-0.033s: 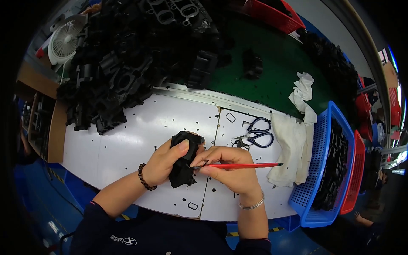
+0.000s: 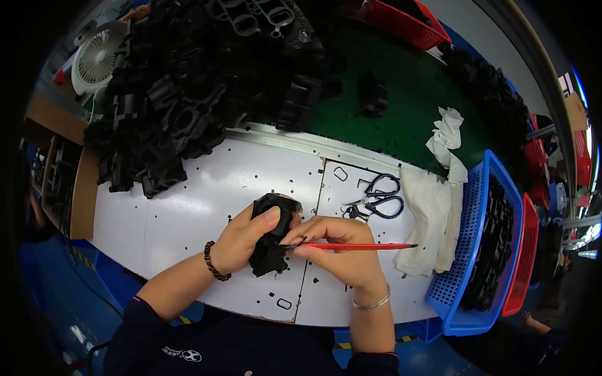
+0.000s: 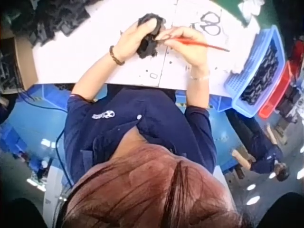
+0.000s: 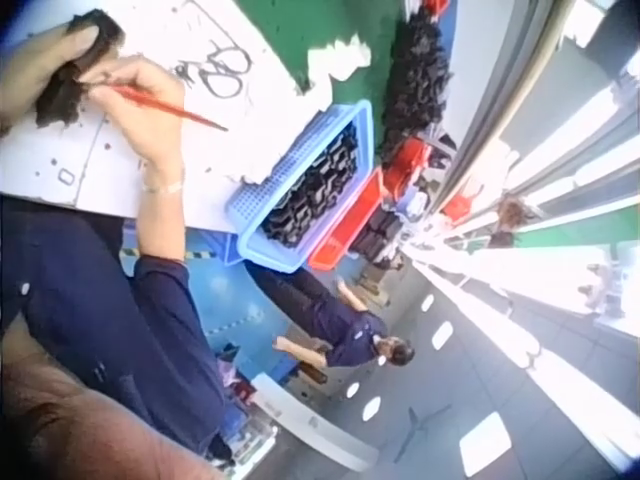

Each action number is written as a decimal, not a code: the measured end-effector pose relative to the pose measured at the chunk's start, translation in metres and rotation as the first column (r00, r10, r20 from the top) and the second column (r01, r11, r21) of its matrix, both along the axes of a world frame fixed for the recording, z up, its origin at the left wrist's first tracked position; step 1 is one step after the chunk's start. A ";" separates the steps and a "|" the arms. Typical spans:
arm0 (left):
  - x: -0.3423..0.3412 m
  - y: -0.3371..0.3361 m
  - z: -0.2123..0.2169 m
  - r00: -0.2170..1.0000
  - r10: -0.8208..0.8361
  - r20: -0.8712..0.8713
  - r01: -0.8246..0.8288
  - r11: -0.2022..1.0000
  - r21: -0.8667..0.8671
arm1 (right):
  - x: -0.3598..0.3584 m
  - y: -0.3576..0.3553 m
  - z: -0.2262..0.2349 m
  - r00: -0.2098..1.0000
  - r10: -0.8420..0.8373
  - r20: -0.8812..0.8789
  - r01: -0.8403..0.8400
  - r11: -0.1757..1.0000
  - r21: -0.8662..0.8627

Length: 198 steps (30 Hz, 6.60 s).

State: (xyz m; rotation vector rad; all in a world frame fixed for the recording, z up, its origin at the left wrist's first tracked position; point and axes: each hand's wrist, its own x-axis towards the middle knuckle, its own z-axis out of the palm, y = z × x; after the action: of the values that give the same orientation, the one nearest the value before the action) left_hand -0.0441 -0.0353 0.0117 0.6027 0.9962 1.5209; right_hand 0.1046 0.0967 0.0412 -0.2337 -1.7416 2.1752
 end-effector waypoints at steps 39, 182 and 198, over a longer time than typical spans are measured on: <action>0.001 0.002 -0.009 0.920 0.195 -0.340 -0.226 0.973 -0.051 | -0.007 -0.023 0.010 0.968 -0.224 0.112 0.099 0.752 0.651; -0.003 0.005 -0.002 0.846 0.494 0.201 -0.469 0.869 -0.159 | -0.004 -0.016 0.012 0.917 -0.388 0.091 0.242 0.723 0.647; 0.003 0.003 0.005 0.940 0.233 0.248 -0.220 0.972 -0.080 | -0.012 -0.021 -0.005 0.811 -0.531 -0.243 0.483 0.375 0.791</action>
State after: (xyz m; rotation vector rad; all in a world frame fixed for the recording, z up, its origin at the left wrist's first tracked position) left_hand -0.0415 -0.0327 0.0169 0.2504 0.9240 1.7209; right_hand 0.0930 0.0758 0.0362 -0.4945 -2.1411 0.7430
